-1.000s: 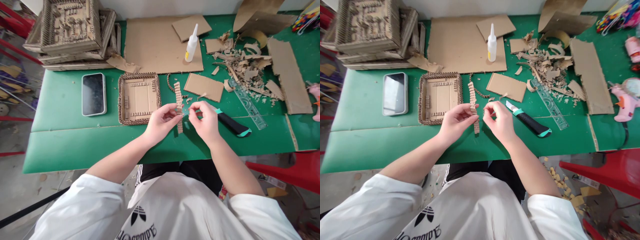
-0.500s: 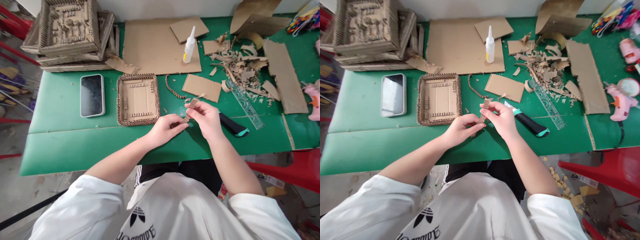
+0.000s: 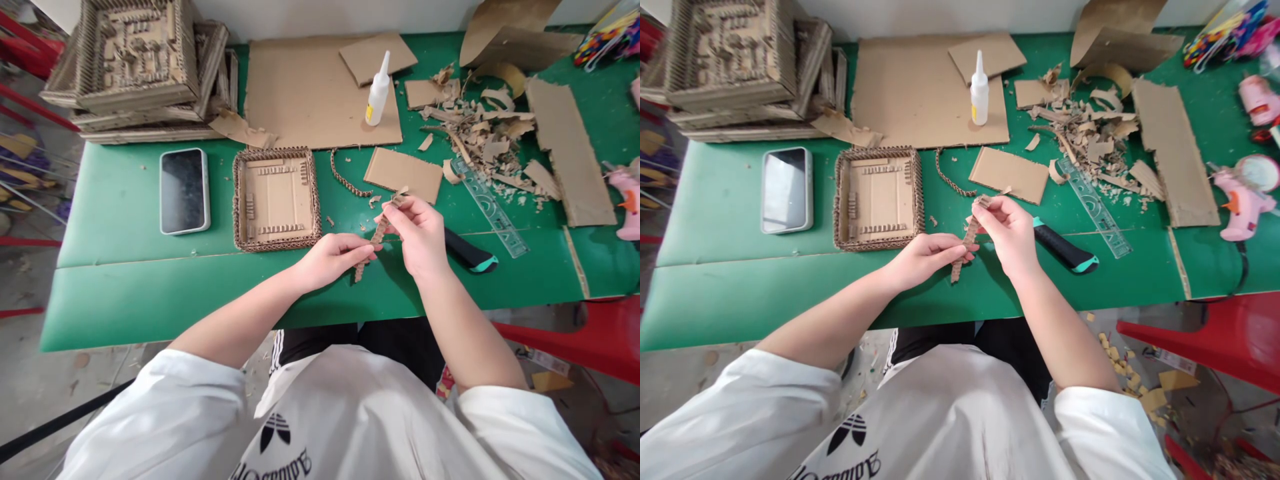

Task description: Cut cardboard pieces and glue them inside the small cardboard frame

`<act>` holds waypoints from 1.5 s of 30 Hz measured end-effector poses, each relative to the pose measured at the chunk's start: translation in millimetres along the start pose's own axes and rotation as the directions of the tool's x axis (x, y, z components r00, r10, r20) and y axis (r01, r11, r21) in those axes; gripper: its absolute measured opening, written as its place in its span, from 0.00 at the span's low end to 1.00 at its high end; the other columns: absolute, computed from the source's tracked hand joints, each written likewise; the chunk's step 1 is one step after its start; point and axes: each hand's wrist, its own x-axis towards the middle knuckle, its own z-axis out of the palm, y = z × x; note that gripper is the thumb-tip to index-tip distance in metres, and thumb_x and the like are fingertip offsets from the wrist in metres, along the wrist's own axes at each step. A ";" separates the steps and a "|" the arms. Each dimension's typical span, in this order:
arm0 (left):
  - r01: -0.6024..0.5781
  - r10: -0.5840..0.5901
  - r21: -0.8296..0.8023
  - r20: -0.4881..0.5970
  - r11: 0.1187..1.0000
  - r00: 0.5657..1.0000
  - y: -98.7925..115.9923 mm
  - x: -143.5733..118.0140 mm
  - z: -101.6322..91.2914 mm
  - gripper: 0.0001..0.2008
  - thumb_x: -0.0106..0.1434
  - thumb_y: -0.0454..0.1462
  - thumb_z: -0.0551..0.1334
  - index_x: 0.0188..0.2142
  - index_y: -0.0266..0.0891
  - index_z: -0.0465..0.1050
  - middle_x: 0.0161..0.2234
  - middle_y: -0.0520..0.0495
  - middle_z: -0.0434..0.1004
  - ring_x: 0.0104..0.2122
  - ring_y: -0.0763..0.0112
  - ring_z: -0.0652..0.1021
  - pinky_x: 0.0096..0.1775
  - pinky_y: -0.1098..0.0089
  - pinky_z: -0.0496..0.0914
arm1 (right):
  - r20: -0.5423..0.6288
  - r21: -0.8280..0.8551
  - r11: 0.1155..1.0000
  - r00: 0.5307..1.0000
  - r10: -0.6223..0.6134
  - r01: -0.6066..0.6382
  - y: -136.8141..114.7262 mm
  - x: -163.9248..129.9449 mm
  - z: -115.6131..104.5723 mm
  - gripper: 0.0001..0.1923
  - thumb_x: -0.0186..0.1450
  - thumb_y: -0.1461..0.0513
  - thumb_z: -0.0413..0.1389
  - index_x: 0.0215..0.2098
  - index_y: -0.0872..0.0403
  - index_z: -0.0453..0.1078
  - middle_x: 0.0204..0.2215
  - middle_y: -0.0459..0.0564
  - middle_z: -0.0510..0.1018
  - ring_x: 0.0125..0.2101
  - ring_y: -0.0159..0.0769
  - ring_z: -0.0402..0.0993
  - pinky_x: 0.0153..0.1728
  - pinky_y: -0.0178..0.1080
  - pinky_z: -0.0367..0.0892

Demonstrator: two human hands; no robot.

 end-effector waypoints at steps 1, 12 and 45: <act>0.002 -0.002 -0.011 0.005 1.000 1.000 -0.4 0.3 0.0 0.15 0.61 0.45 0.58 0.35 0.36 0.77 0.32 0.46 0.79 0.33 0.71 0.77 0.34 0.72 0.72 | -0.010 -0.008 1.000 1.000 0.002 -0.002 0.2 0.3 0.0 0.10 0.54 0.55 0.62 0.26 0.52 0.69 0.23 0.41 0.75 0.25 0.27 0.74 0.25 0.30 0.72; 0.079 -0.075 -0.295 0.026 0.952 0.997 -7.1 -0.6 2.1 0.20 0.52 0.45 0.67 0.42 0.36 0.74 0.31 0.46 0.79 0.32 0.69 0.79 0.37 0.67 0.74 | -0.016 -0.131 0.991 0.999 -0.035 0.032 6.5 4.4 -2.2 0.12 0.52 0.52 0.63 0.27 0.52 0.71 0.22 0.42 0.75 0.23 0.28 0.71 0.23 0.33 0.71; -0.081 0.141 0.140 -0.496 0.987 0.857 -5.7 7.8 7.3 0.04 0.52 0.35 0.60 0.26 0.37 0.66 0.22 0.54 0.68 0.23 0.79 0.69 0.24 0.78 0.63 | 0.434 -0.674 0.349 0.732 -0.525 0.651 9.4 -8.7 10.5 0.06 0.60 0.66 0.49 0.25 0.51 0.61 0.23 0.48 0.71 0.28 0.36 0.68 0.31 0.39 0.66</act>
